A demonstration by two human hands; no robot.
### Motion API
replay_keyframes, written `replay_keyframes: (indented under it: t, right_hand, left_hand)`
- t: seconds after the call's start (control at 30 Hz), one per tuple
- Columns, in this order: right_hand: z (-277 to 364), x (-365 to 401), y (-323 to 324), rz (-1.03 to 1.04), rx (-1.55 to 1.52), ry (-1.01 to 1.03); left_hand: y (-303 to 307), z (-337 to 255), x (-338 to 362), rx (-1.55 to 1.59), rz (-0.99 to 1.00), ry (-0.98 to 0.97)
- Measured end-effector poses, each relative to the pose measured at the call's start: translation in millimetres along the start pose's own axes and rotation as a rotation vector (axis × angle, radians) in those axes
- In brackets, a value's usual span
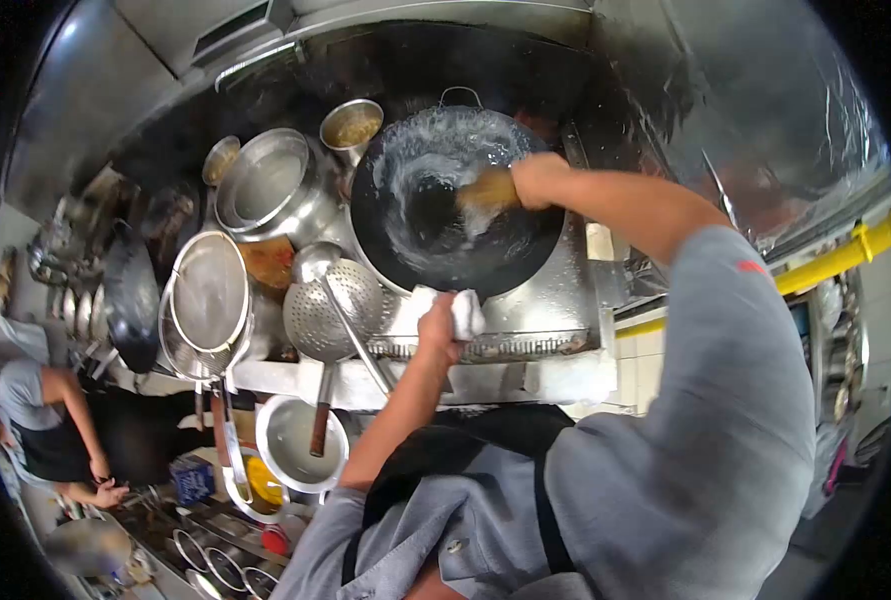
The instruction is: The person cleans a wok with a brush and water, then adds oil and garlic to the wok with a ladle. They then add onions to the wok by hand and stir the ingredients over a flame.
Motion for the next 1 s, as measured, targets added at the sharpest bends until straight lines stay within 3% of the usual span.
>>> replay_keyframes:
  t: [0.03, 0.1, 0.2, 0.23, 0.27, 0.3, 0.33, 0.37, 0.43, 0.5, 0.53, 0.6, 0.67, 0.77, 1.0]
  right_hand:
    - [-23, -29, -2, -0.022, -0.008, -0.095]
    - [-10, -89, -6, -0.307, -0.346, -0.134]
    - [92, -36, -25, -0.266, -0.809, -0.013]
    - [118, 9, -20, -0.193, -0.889, 0.015]
    - [130, 52, -21, -0.134, -0.836, 0.078]
    - [132, 88, -29, -0.076, -0.779, 0.142]
    - [122, 115, -39, -0.183, -0.657, 0.228]
    - [110, 142, -51, -0.299, -0.524, 0.319]
    - [51, 165, -81, -0.251, -0.440, 0.363]
    - [15, 195, -37, -0.059, -0.521, -0.015]
    - [-11, 174, -38, -0.175, -0.242, -0.023]
    - [-37, 168, -16, -0.292, -0.583, -0.294]
    - [-32, 183, 18, -0.438, -0.721, -0.312]
    - [-35, 181, 37, -0.397, -0.721, -0.300]
    - [-64, 152, -1, -0.367, -0.744, -0.433]
  left_hand:
    - [-1, 0, -3, -0.026, -0.020, -0.033]
    - [-1, -4, 3, -0.105, -0.101, -0.085]
    - [4, -15, 28, -0.265, -0.285, -0.223]
    - [15, -20, 19, -0.314, -0.320, -0.412]
    - [24, -28, 26, -0.448, -0.375, -0.410]
    - [15, -38, 81, -0.427, -0.407, -0.381]
    - [27, -40, 85, -0.346, -0.377, -0.366]
    - [46, -46, 75, -0.302, -0.311, -0.468]
    - [57, -64, 117, -0.530, -0.477, -0.477]
    - [78, -77, 113, -0.556, -0.429, -0.557]
    - [73, -82, 130, -0.610, -0.447, -0.560]
    - [67, -88, 146, -0.609, -0.404, -0.564]
    - [69, -94, 151, -0.602, -0.388, -0.610]
    - [67, -99, 159, -0.620, -0.349, -0.660]
    - [53, -108, 185, -0.834, -0.424, -0.800]
Point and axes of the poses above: each hand's wrist, its own x-axis away from the middle knuckle, its own y-axis out of the back of the hand, z = x × y, the point moved 6 cm from there along -x, towards the middle knuckle, and after that the axes turned 12 degrees about y, right-handed, at the moved point
